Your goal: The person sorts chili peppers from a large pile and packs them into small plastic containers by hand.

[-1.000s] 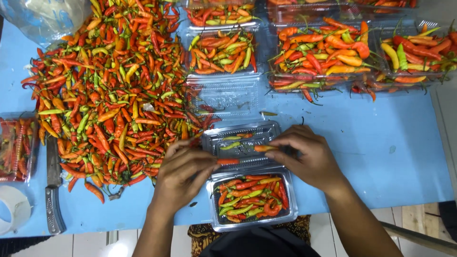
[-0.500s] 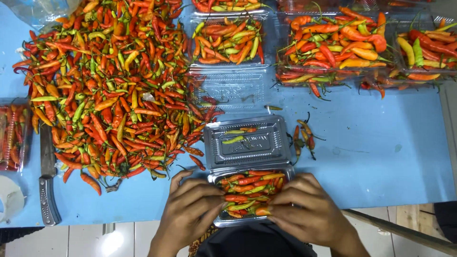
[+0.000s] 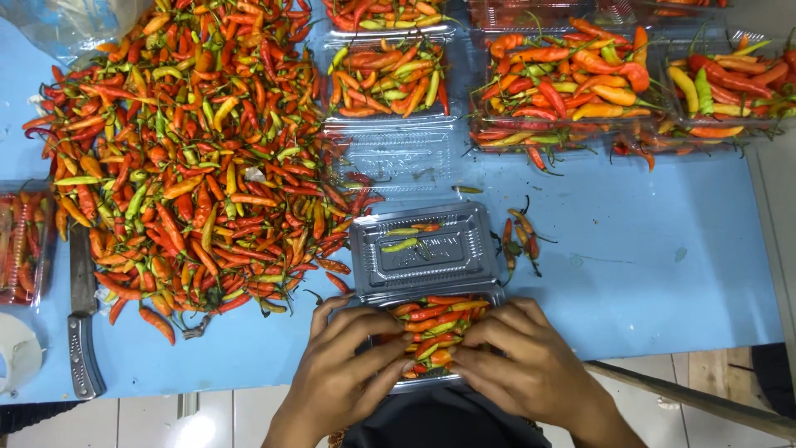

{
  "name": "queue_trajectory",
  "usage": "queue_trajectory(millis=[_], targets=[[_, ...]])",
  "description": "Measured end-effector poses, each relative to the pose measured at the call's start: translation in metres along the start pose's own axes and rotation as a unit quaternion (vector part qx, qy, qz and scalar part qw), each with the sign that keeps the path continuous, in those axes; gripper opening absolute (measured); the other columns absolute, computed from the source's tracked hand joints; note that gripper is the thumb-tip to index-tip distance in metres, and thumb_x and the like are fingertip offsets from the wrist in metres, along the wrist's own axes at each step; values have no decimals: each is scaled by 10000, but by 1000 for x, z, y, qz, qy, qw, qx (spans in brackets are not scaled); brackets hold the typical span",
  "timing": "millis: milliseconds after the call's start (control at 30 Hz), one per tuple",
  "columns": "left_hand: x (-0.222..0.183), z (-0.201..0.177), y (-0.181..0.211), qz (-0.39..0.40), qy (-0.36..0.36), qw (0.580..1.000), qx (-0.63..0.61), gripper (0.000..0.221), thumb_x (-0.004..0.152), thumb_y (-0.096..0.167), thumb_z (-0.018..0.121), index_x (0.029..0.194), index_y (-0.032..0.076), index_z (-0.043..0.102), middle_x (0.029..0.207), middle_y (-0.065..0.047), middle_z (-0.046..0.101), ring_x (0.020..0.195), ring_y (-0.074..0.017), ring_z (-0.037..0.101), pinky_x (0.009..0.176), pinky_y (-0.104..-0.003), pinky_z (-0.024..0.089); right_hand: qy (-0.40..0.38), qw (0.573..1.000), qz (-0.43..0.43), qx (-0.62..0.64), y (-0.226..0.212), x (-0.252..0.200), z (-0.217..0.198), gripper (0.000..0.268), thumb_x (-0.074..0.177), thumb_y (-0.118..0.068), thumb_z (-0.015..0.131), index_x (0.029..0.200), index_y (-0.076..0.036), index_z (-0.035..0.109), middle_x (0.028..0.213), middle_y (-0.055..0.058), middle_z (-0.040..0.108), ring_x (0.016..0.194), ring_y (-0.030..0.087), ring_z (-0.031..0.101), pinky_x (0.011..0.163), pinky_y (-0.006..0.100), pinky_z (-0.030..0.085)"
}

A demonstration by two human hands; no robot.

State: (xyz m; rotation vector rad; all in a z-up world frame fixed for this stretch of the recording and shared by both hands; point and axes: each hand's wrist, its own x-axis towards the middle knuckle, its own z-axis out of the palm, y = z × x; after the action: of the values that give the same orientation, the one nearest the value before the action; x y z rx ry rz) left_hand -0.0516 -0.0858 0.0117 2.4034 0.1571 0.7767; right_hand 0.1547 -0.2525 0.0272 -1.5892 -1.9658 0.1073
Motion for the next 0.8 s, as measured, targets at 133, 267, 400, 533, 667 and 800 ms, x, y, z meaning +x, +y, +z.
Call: queue_trajectory(millis=[133, 267, 400, 533, 667, 800], targets=[[19, -7, -8, -12, 22, 999, -35, 235, 946, 288, 732, 1106, 116, 729, 1049, -11, 700, 942, -203, 654, 975, -459, 414, 20, 1000, -16, 8, 13, 17, -8, 187, 969, -292, 695, 1007, -111, 720, 929, 16, 655, 805, 199, 608, 785, 400, 429], [44, -7, -30, -79, -18, 995, 62, 228, 942, 291, 719, 1100, 127, 724, 1079, -21, 697, 1018, -244, 628, 929, -424, 366, -4, 998, 29, -50, 42, 39, -5, 183, 968, -214, 696, 1124, -119, 699, 1000, 27, 644, 931, 228, 583, 842, 408, 389], [64, 1, -59, -97, -90, 983, 130, 228, 796, 227, 807, 1002, 144, 752, 960, -48, 696, 967, -283, 638, 902, -477, 399, -40, 991, 59, -111, 62, 68, -5, 130, 949, -183, 669, 1054, -117, 710, 992, 33, 642, 956, 269, 645, 806, 445, 462], [62, 9, -70, -95, -112, 979, 138, 236, 784, 287, 799, 979, 168, 742, 975, -33, 674, 975, -267, 615, 901, -480, 372, -40, 992, 49, -112, 71, 76, 7, 143, 954, -199, 665, 1066, -130, 721, 985, 39, 635, 940, 272, 636, 803, 448, 461], [59, 9, -68, -107, -107, 980, 131, 201, 825, 308, 775, 953, 163, 722, 993, -38, 643, 995, -267, 600, 909, -476, 362, -57, 990, 59, -117, 78, 74, 14, 172, 944, -262, 673, 1069, -152, 717, 982, 30, 603, 949, 263, 615, 808, 431, 459], [58, 10, -69, -119, -105, 982, 103, 162, 849, 305, 761, 915, 166, 709, 992, -34, 631, 995, -272, 594, 921, -473, 357, -85, 987, 84, -111, 82, 70, 13, 121, 931, -286, 705, 926, -168, 676, 952, -15, 558, 959, 225, 590, 823, 400, 441]])
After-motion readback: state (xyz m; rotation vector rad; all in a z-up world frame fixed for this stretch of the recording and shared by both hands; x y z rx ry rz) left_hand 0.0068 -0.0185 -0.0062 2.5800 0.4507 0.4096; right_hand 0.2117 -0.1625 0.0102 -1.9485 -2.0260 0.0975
